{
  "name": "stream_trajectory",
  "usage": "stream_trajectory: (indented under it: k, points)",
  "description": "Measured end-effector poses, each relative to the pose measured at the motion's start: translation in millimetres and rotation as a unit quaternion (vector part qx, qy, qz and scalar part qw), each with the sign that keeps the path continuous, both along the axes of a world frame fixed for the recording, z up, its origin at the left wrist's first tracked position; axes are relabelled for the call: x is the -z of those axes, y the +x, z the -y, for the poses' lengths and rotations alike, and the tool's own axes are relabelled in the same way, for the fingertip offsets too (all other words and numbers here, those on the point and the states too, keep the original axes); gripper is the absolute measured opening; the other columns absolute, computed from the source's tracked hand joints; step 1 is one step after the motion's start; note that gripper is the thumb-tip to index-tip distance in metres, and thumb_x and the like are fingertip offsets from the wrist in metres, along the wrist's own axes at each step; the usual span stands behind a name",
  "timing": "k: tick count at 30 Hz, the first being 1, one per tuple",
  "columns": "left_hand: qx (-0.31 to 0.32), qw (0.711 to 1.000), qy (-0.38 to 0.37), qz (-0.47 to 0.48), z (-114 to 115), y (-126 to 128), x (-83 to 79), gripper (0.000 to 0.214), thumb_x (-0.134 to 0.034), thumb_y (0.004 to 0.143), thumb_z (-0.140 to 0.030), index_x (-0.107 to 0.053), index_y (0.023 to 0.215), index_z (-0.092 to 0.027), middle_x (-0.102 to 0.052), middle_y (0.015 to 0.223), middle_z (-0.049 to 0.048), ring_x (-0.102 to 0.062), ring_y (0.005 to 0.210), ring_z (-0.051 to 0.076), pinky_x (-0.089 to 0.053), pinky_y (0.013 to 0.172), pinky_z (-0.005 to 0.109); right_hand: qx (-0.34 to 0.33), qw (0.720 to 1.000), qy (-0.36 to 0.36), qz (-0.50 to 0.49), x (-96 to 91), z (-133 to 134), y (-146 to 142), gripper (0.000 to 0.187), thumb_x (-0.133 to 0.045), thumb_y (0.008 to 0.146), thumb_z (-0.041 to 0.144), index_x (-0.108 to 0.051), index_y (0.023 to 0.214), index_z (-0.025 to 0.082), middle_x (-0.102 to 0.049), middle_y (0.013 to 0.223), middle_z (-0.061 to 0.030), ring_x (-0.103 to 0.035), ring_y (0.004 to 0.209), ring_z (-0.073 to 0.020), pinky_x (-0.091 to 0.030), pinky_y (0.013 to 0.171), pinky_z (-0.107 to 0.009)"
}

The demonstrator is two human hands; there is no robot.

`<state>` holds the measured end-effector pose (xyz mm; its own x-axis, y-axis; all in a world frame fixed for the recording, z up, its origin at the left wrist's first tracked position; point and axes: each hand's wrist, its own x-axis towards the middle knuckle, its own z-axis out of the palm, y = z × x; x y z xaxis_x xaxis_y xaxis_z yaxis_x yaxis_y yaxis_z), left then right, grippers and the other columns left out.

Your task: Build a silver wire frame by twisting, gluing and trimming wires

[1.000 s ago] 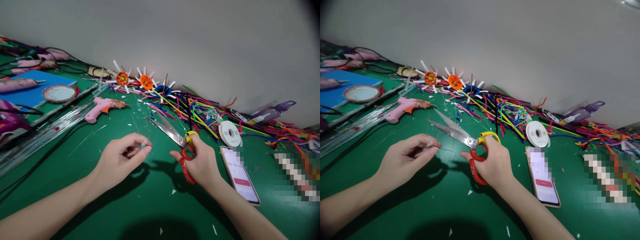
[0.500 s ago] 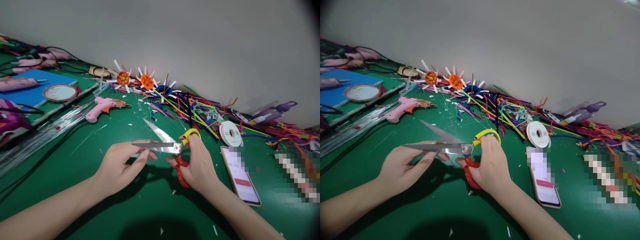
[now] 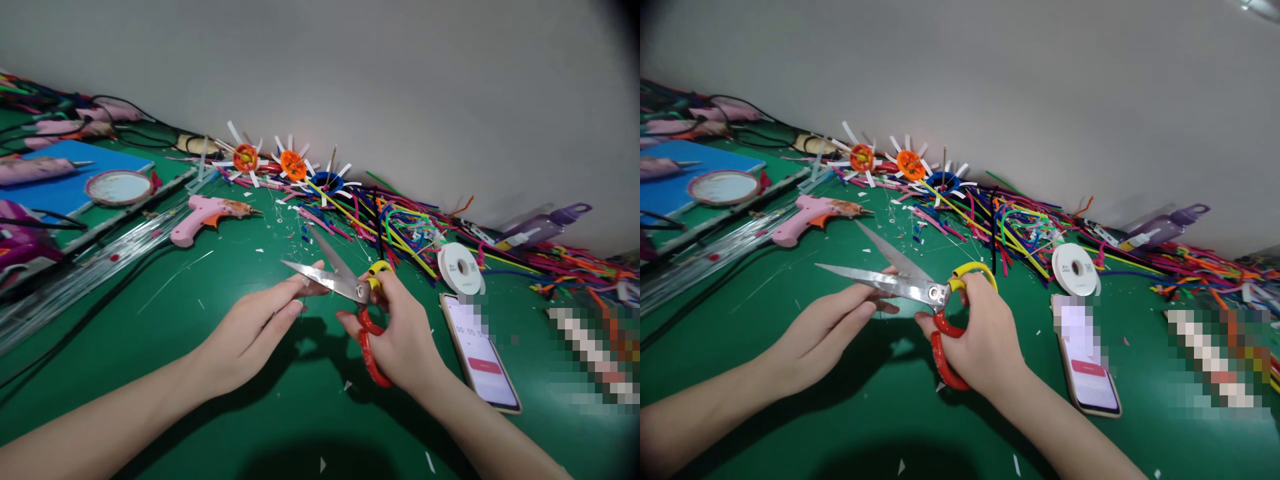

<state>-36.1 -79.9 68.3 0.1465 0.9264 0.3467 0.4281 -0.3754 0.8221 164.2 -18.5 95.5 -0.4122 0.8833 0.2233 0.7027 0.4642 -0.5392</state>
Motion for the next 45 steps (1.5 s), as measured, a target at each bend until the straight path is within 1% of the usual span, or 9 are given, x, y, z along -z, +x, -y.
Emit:
stream_trajectory:
  k: [5,7,11,13,20,25,31,37,45]
  points:
    - [-0.043,0.998,0.035,-0.041,-2,0,2.8,0.023,-0.050,0.088,-0.021,-0.063,0.107,-0.021,-0.070,0.107,0.0033,-0.065,0.098,0.017,-0.051,0.088,0.027,-0.055,0.981,-0.179,-0.050,-5.4,1,0,0.024,-0.061,0.075,0.041,-0.052,0.080,0.020,-0.052,0.064,0.0028,-0.047,0.054,-0.0112,-0.041,0.049,-0.023]
    - [-0.042,0.999,0.014,-0.019,-3,1,4.8,0.020,-0.051,0.087,-0.022,-0.064,0.103,-0.021,-0.071,0.104,0.0034,-0.066,0.096,0.017,-0.052,0.087,0.028,-0.056,0.975,-0.206,-0.056,-6.2,-1,1,0.024,-0.059,0.077,0.042,-0.053,0.079,0.019,-0.054,0.065,0.0023,-0.046,0.054,-0.0105,-0.040,0.048,-0.022]
    - [0.015,0.990,-0.098,0.098,-4,3,5.3,0.033,-0.046,0.091,-0.027,-0.053,0.122,-0.023,-0.065,0.116,0.0052,-0.067,0.092,0.017,-0.055,0.081,0.028,-0.027,0.986,-0.165,-0.028,-3.7,-5,3,0.024,-0.062,0.074,0.042,-0.053,0.072,0.019,-0.051,0.059,0.0043,-0.042,0.050,-0.0090,-0.035,0.046,-0.021]
    - [0.009,0.979,-0.136,0.154,-5,4,3.3,0.034,-0.043,0.092,-0.030,-0.050,0.125,-0.024,-0.066,0.115,0.0049,-0.068,0.089,0.016,-0.055,0.081,0.027,-0.022,0.987,-0.157,-0.026,-1.6,-7,4,0.025,-0.062,0.074,0.042,-0.053,0.072,0.019,-0.050,0.059,0.0048,-0.041,0.050,-0.0087,-0.034,0.046,-0.021]
    - [-0.114,0.954,-0.186,0.208,-10,4,-5.9,0.024,-0.054,0.087,-0.036,-0.060,0.103,-0.020,-0.073,0.095,0.0023,-0.069,0.073,0.014,-0.056,0.075,0.025,0.000,0.993,-0.111,-0.030,2.3,-13,4,0.026,-0.062,0.074,0.042,-0.048,0.071,0.020,-0.043,0.055,0.0065,-0.037,0.048,-0.0083,-0.031,0.046,-0.020]
    - [-0.120,0.947,-0.193,0.228,-9,3,-7.2,0.016,-0.054,0.086,-0.037,-0.052,0.093,-0.022,-0.074,0.085,-0.0013,-0.069,0.067,0.012,-0.055,0.068,0.023,0.011,0.995,-0.096,-0.037,4.4,-14,4,0.029,-0.063,0.073,0.045,-0.046,0.072,0.022,-0.036,0.053,0.0082,-0.033,0.047,-0.0081,-0.028,0.044,-0.019]
    - [-0.090,0.955,-0.200,0.202,-8,1,-7.6,0.016,-0.055,0.086,-0.036,-0.056,0.086,-0.020,-0.072,0.087,0.0009,-0.067,0.072,0.012,-0.053,0.067,0.022,0.007,0.995,-0.095,-0.032,8.2,-14,2,0.026,-0.065,0.072,0.041,-0.046,0.074,0.022,-0.036,0.053,0.0086,-0.033,0.047,-0.0082,-0.029,0.046,-0.020]
    - [-0.096,0.971,-0.192,0.105,-8,1,-4.6,0.016,-0.055,0.085,-0.036,-0.058,0.085,-0.020,-0.071,0.083,-0.0001,-0.065,0.073,0.012,-0.051,0.069,0.023,0.009,0.995,-0.094,-0.032,8.2,-13,1,0.026,-0.065,0.072,0.039,-0.046,0.073,0.022,-0.035,0.053,0.0088,-0.033,0.047,-0.0082,-0.030,0.046,-0.020]
    - [-0.046,0.976,-0.210,0.032,-11,3,4.6,0.016,-0.053,0.085,-0.037,-0.058,0.084,-0.022,-0.071,0.084,-0.0026,-0.066,0.078,0.012,-0.049,0.072,0.023,0.001,0.992,-0.116,-0.041,9.7,-12,2,0.025,-0.064,0.073,0.037,-0.044,0.072,0.022,-0.035,0.054,0.0088,-0.033,0.048,-0.0084,-0.030,0.047,-0.021]
